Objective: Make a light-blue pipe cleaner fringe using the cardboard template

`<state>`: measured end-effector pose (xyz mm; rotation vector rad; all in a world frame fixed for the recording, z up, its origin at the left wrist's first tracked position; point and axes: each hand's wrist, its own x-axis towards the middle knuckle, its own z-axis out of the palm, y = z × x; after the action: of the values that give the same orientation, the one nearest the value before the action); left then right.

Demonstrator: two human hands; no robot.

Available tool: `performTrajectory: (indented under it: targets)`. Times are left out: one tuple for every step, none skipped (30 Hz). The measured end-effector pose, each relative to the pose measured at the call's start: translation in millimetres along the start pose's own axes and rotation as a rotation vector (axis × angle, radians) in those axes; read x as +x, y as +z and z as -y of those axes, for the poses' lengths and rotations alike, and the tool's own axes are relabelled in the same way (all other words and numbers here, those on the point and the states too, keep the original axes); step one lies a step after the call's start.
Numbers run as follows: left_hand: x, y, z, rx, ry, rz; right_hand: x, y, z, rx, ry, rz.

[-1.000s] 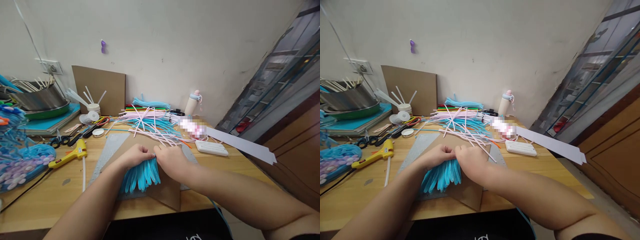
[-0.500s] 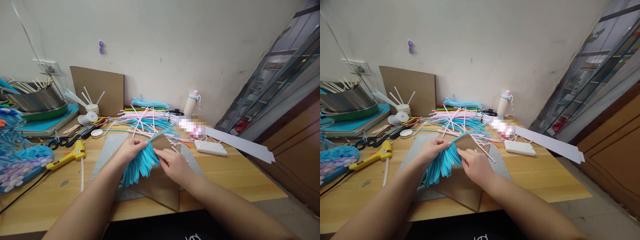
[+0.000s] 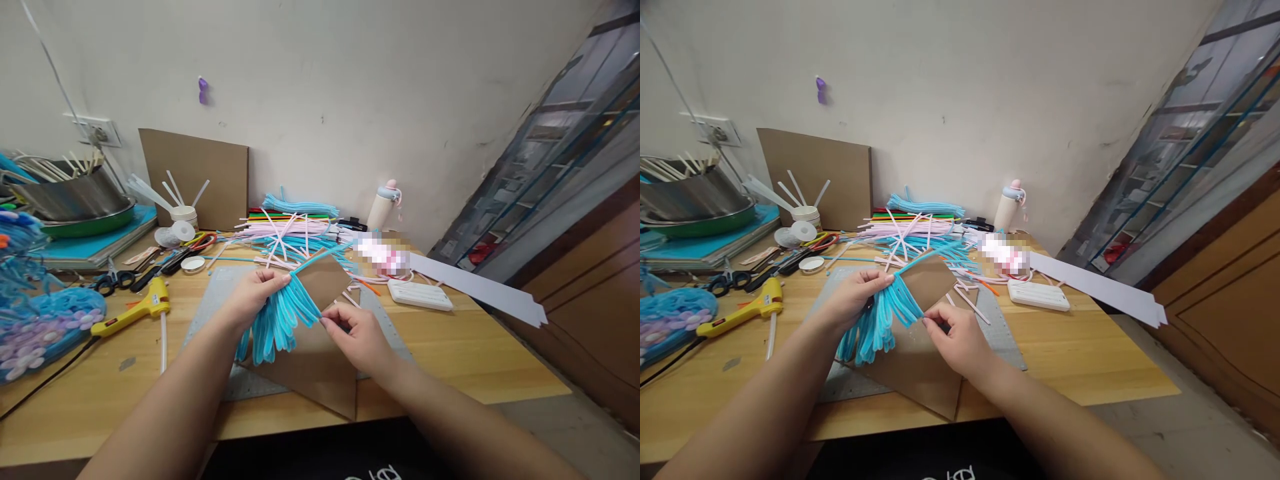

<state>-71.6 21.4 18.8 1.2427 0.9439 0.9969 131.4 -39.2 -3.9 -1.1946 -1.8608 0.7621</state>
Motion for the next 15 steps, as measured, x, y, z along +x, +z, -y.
performTrajectory:
  targets:
    - [0.0, -0.5, 0.2, -0.006, 0.004, 0.004, 0.9, 0.0, -0.3, 0.051, 0.058, 0.019]
    - [-0.1, -0.8, 0.4, -0.011, 0.007, 0.007, 1.9, -0.1, -0.6, 0.103, 0.111, 0.044]
    - [-0.3, -0.9, 0.3, -0.017, 0.009, 0.009, 3.1, -0.3, -1.0, 0.156, 0.158, 0.069]
    - [-0.4, -0.9, 0.1, -0.025, 0.009, 0.013, 4.3, -0.6, -1.5, 0.208, 0.195, 0.091]
    - [-0.6, -0.7, -0.4, -0.034, 0.007, 0.018, 5.4, -0.9, -1.9, 0.257, 0.224, 0.113]
    - [-0.8, -0.7, -0.9, -0.043, 0.005, 0.026, 6.2, -1.2, -2.4, 0.302, 0.249, 0.130]
    - [-1.0, -0.7, -1.5, -0.053, 0.005, 0.036, 6.8, -1.4, -2.8, 0.348, 0.271, 0.146]
    - [-1.2, -0.9, -2.1, -0.063, 0.004, 0.047, 7.0, -1.5, -3.1, 0.397, 0.291, 0.164]
    - [-1.3, -1.2, -2.6, -0.075, 0.003, 0.058, 6.8, -1.5, -3.4, 0.451, 0.313, 0.185]
    - [-1.4, -1.7, -2.9, -0.086, -0.002, 0.070, 6.3, -1.5, -3.6, 0.507, 0.332, 0.217]
    - [-1.5, -2.2, -3.1, -0.097, -0.010, 0.080, 5.6, -1.5, -3.6, 0.560, 0.348, 0.254]
    - [-1.6, -2.7, -3.1, -0.111, -0.020, 0.088, 4.8, -1.5, -3.4, 0.603, 0.356, 0.293]
    - [-1.7, -3.2, -2.8, -0.125, -0.031, 0.098, 4.1, -1.8, -2.9, 0.626, 0.353, 0.336]
    - [-1.8, -3.5, -2.4, -0.138, -0.042, 0.111, 3.5, -2.3, -2.1, 0.625, 0.340, 0.378]
    - [-2.0, -3.6, -1.8, -0.147, -0.054, 0.128, 3.2, -3.3, -1.1, 0.604, 0.316, 0.420]
